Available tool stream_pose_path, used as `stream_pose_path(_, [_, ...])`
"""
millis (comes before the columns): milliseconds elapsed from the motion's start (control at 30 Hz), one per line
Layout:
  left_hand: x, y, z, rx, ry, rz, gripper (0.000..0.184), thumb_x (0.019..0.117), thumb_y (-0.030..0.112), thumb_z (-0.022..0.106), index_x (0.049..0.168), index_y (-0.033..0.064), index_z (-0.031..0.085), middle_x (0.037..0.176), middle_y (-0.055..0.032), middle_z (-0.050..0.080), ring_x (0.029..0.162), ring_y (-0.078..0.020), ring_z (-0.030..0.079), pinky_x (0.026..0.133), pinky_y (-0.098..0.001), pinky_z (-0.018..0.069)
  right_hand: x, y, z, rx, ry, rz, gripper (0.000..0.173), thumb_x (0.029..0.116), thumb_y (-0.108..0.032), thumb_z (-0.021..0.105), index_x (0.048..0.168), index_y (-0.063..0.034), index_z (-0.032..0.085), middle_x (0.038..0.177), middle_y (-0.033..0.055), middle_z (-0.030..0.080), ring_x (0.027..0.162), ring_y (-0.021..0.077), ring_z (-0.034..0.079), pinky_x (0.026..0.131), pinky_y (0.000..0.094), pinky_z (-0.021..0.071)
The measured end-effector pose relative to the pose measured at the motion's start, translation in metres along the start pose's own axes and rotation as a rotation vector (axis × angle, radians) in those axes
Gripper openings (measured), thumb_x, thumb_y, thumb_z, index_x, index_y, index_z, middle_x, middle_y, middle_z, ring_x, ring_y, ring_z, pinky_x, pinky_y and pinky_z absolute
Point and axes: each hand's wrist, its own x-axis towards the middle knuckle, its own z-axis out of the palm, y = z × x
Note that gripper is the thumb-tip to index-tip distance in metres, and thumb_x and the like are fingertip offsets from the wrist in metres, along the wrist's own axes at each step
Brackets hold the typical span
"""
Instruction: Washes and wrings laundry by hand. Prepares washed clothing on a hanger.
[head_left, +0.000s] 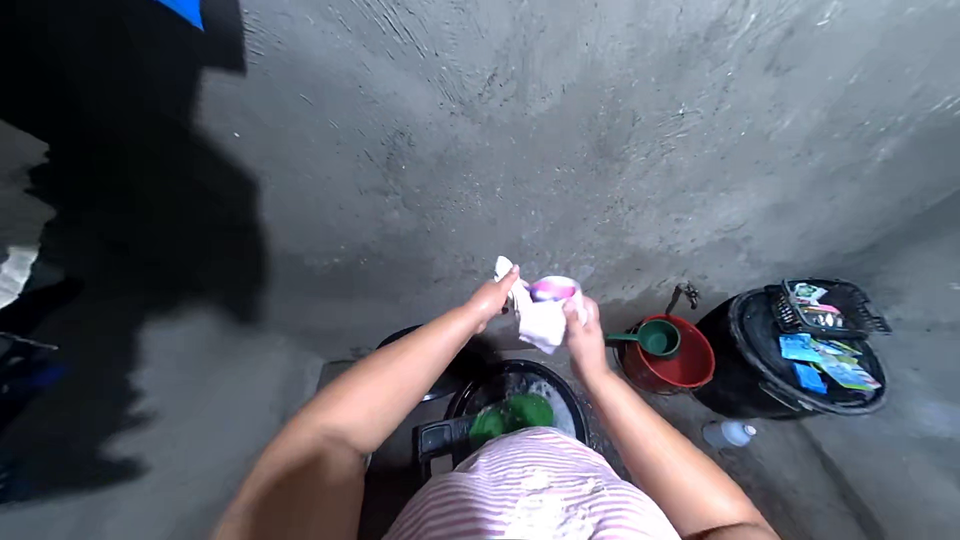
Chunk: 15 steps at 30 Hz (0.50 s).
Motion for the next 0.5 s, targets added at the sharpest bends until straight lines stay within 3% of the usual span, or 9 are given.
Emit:
stream_pose_path(33, [-0.003, 0.004, 0.000, -0.069, 0.028, 0.026, 0.067, 0.1091, 0.055, 0.030, 0.135, 0.0011, 0.059, 0.125, -0.0208, 0.065, 0.111, -0.0281, 0.065, 0.095, -0.0445, 0.0542, 0.009, -0.009, -0.004, 0.213, 0.057, 0.250, 0.045, 0.1110, -0.031, 0.040, 0.142, 0.0018, 0.046, 0.124, 0.0174, 0.065, 0.109, 0.0234, 0.067, 0.091, 0.0408, 0.0583])
stream_pose_path(67, [-0.008, 0.009, 0.002, -0.165, 0.037, 0.034, 0.070, 0.1087, 0.057, 0.027, 0.139, -0.0007, 0.053, 0.126, -0.0222, 0.064, 0.111, -0.0294, 0.066, 0.093, -0.0454, 0.0563, 0.016, -0.014, -0.010, 0.414, 0.049, 0.444, 0.048, 0.1121, -0.041, 0.033, 0.143, -0.0062, 0.047, 0.118, 0.0170, 0.068, 0.102, 0.0269, 0.070, 0.084, 0.0455, 0.0602])
stream_pose_path(133, [-0.022, 0.025, 0.012, -0.374, 0.023, 0.021, 0.077, 0.1057, 0.064, 0.022, 0.144, 0.0011, 0.046, 0.126, -0.0215, 0.064, 0.107, -0.0302, 0.068, 0.088, -0.0472, 0.0584, 0.019, -0.013, -0.020, 0.709, -0.063, 0.596, 0.057, 0.1095, -0.052, 0.025, 0.136, -0.0088, 0.051, 0.117, 0.0174, 0.067, 0.102, 0.0314, 0.069, 0.084, 0.0512, 0.0589])
stream_pose_path(200, [-0.036, 0.038, 0.018, -0.501, 0.020, 0.020, 0.079, 0.1039, 0.068, 0.020, 0.145, 0.0052, 0.045, 0.126, -0.0197, 0.064, 0.104, -0.0306, 0.068, 0.085, -0.0486, 0.0582, 0.014, -0.003, -0.024, 0.840, -0.199, 0.552, 0.054, 0.1086, -0.045, 0.021, 0.130, -0.0081, 0.055, 0.115, 0.0180, 0.068, 0.102, 0.0312, 0.069, 0.083, 0.0485, 0.0591])
stream_pose_path(267, [-0.046, 0.047, 0.020, -0.550, 0.020, 0.049, 0.077, 0.1031, 0.069, 0.016, 0.149, 0.0138, 0.044, 0.124, -0.0153, 0.066, 0.100, -0.0278, 0.069, 0.081, -0.0464, 0.0588, 0.008, 0.007, -0.024, 0.882, -0.291, 0.472, 0.050, 0.1062, -0.038, 0.020, 0.123, -0.0108, 0.059, 0.110, 0.0173, 0.070, 0.095, 0.0290, 0.070, 0.073, 0.0414, 0.0590])
stream_pose_path(333, [-0.049, 0.053, 0.019, -0.620, -0.010, 0.090, 0.074, 0.1044, 0.066, 0.015, 0.151, 0.0152, 0.041, 0.123, -0.0147, 0.067, 0.101, -0.0274, 0.069, 0.081, -0.0462, 0.0594, 0.003, 0.017, -0.023, 0.925, -0.321, 0.408, 0.039, 0.1008, -0.024, 0.028, 0.129, -0.0134, 0.054, 0.110, 0.0181, 0.069, 0.092, 0.0297, 0.070, 0.070, 0.0400, 0.0586])
stream_pose_path(367, [-0.049, 0.055, 0.019, -0.665, -0.012, 0.102, 0.073, 0.1049, 0.066, 0.016, 0.148, 0.0128, 0.043, 0.121, -0.0155, 0.067, 0.100, -0.0280, 0.069, 0.081, -0.0470, 0.0595, 0.000, 0.021, -0.023, 0.939, -0.308, 0.383, 0.041, 0.0939, -0.013, 0.035, 0.132, -0.0136, 0.049, 0.111, 0.0185, 0.069, 0.092, 0.0306, 0.070, 0.072, 0.0418, 0.0593])
stream_pose_path(433, [-0.053, 0.061, 0.020, -0.761, 0.022, 0.093, 0.073, 0.1052, 0.065, 0.017, 0.139, 0.0080, 0.047, 0.116, -0.0165, 0.067, 0.098, -0.0280, 0.069, 0.080, -0.0466, 0.0589, -0.006, 0.028, -0.022, 0.933, -0.322, 0.309, 0.062, 0.0747, 0.005, 0.046, 0.134, -0.0138, 0.039, 0.116, 0.0176, 0.067, 0.098, 0.0318, 0.071, 0.078, 0.0458, 0.0605])
stream_pose_path(500, [-0.055, 0.068, 0.019, -0.876, 0.078, 0.069, 0.073, 0.1060, 0.064, 0.017, 0.139, 0.0050, 0.044, 0.116, -0.0188, 0.064, 0.097, -0.0287, 0.067, 0.081, -0.0459, 0.0580, -0.013, 0.028, -0.016, 0.824, -0.384, 0.210, 0.081, 0.0647, 0.013, 0.060, 0.136, -0.0138, 0.032, 0.123, 0.0154, 0.066, 0.103, 0.0296, 0.071, 0.082, 0.0456, 0.0611])
